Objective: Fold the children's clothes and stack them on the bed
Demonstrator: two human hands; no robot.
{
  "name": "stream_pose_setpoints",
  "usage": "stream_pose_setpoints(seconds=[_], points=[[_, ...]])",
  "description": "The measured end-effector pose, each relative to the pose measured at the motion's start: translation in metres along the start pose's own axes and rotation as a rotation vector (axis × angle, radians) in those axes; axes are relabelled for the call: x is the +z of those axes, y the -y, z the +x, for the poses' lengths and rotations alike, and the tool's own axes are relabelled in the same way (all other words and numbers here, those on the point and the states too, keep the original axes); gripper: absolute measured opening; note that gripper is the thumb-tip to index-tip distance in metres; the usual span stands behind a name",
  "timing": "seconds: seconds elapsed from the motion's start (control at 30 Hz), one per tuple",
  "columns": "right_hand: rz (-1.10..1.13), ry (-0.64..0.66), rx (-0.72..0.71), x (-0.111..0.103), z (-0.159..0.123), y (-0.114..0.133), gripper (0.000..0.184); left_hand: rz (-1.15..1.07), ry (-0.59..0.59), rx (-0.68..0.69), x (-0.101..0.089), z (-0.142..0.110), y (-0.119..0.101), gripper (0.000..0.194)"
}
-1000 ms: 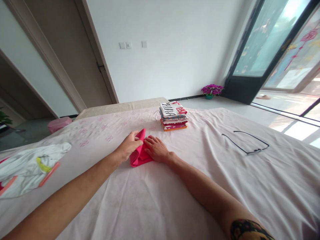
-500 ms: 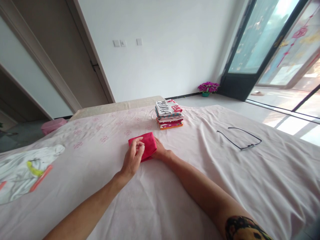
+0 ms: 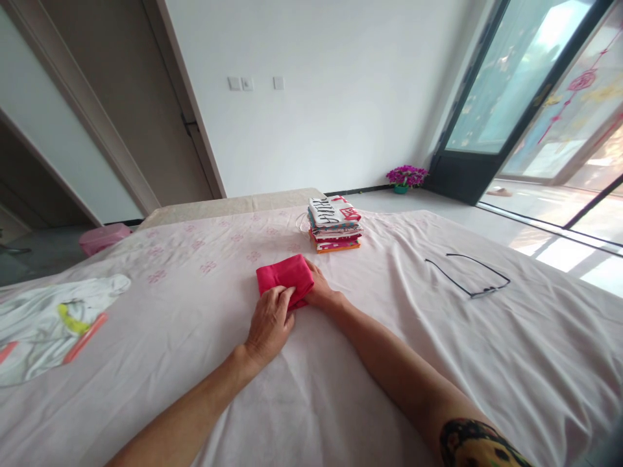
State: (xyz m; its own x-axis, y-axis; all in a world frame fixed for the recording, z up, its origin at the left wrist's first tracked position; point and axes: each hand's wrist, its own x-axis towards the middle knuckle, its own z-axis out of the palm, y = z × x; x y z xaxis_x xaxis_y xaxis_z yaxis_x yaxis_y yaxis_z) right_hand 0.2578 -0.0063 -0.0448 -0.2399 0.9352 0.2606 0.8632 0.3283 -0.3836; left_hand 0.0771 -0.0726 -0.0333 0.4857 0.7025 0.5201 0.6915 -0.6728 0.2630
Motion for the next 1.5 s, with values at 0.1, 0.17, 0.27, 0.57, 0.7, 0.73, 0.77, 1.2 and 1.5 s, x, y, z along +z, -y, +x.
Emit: stream_pose_setpoints(seconds=[0.1,0.17,0.27,0.57,0.7,0.73,0.77,1.2,1.5], points=[[-0.008,-0.003,0.059,-0.002,0.006,-0.004,0.042,0.022,0.026,0.006,-0.002,-0.004,0.001,0.051],[0.023,-0.044,0.125,-0.003,0.01,-0.007,0.037,0.039,0.036,0.015,-0.004,-0.005,0.0,0.048],[0.209,-0.14,0.278,-0.005,0.016,-0.013,0.047,0.044,0.06,0.056,-0.008,-0.006,-0.002,0.047],[0.145,-0.227,0.088,-0.035,0.017,0.003,0.052,-0.092,0.11,0.111,-0.019,-0.005,-0.006,0.033],[-0.051,-0.098,-0.015,-0.03,0.008,0.028,0.052,-0.08,0.048,0.034,-0.022,-0.004,-0.001,0.026],[-0.093,-0.062,-0.029,-0.026,0.004,0.033,0.053,-0.052,0.058,0.029,-0.023,-0.005,0.0,0.026],[-0.131,-0.029,-0.047,-0.022,0.001,0.036,0.054,-0.024,0.077,0.03,-0.023,-0.006,0.002,0.024],[0.28,-0.012,0.043,-0.014,0.007,0.007,0.058,-0.205,0.016,-0.126,-0.049,0.008,0.019,0.034],[-0.024,-0.013,0.065,-0.013,0.001,0.023,0.054,0.104,0.114,-0.252,0.009,0.044,0.024,0.056]])
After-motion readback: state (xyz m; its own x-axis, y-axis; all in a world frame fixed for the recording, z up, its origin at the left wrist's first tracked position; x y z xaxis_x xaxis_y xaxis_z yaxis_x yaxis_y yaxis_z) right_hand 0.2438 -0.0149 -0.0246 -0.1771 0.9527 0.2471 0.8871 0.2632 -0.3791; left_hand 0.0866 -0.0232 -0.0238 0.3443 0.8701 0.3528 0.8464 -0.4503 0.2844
